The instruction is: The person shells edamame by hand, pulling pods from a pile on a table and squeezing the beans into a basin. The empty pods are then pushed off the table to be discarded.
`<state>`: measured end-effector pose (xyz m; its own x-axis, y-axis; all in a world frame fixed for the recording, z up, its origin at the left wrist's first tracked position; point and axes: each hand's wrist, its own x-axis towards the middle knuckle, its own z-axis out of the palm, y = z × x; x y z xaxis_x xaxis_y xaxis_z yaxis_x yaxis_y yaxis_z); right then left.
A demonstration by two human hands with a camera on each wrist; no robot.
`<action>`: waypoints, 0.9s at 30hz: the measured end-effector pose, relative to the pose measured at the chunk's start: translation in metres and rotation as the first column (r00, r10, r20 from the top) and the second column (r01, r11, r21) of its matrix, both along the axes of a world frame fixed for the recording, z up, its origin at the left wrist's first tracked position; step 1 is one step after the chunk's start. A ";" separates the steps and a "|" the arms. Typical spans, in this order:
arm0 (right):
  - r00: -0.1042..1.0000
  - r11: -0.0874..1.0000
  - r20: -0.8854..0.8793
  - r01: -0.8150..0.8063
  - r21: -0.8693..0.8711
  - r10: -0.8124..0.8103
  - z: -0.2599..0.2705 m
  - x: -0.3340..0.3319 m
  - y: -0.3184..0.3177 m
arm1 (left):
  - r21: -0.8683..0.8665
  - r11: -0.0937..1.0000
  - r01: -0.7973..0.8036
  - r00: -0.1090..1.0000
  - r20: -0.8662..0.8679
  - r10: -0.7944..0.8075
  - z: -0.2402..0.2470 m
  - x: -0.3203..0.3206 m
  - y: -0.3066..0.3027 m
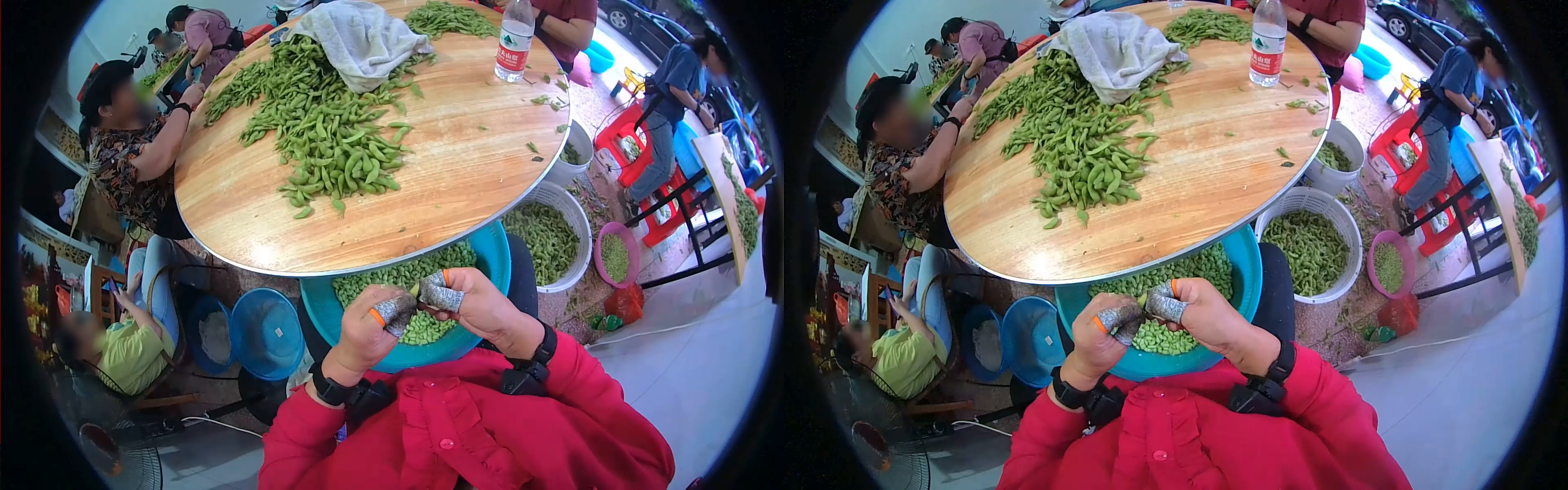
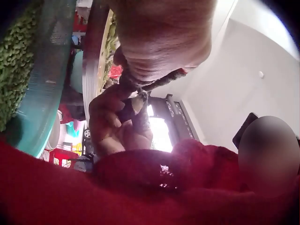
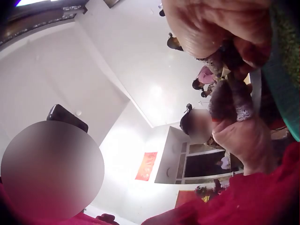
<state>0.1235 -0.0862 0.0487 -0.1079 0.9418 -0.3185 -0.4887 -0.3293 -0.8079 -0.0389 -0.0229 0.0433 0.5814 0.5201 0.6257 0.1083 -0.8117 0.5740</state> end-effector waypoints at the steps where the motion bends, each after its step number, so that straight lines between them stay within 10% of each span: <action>1: 1.000 1.000 0.016 -0.001 0.000 0.001 0.000 0.000 0.000 | 0.018 1.000 0.002 1.000 0.009 -0.002 -0.001 0.000 0.000; 22: 0.979 0.982 0.167 0.090 0.169 -0.118 -0.022 -0.009 0.001 | -0.026 0.990 -0.141 0.980 -0.145 0.135 -0.009 0.003 -0.008; 27: 0.938 0.951 0.307 0.063 0.304 -0.160 -0.021 -0.014 0.000 | -0.653 0.754 -0.069 0.993 0.024 0.111 -0.011 0.000 -0.012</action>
<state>0.1096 -0.0867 0.0279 0.0664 0.9972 -0.0338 -0.2036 -0.0196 -0.9788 -0.0389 -0.0344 0.0327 0.4850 0.8619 0.1480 0.1113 -0.2286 0.9671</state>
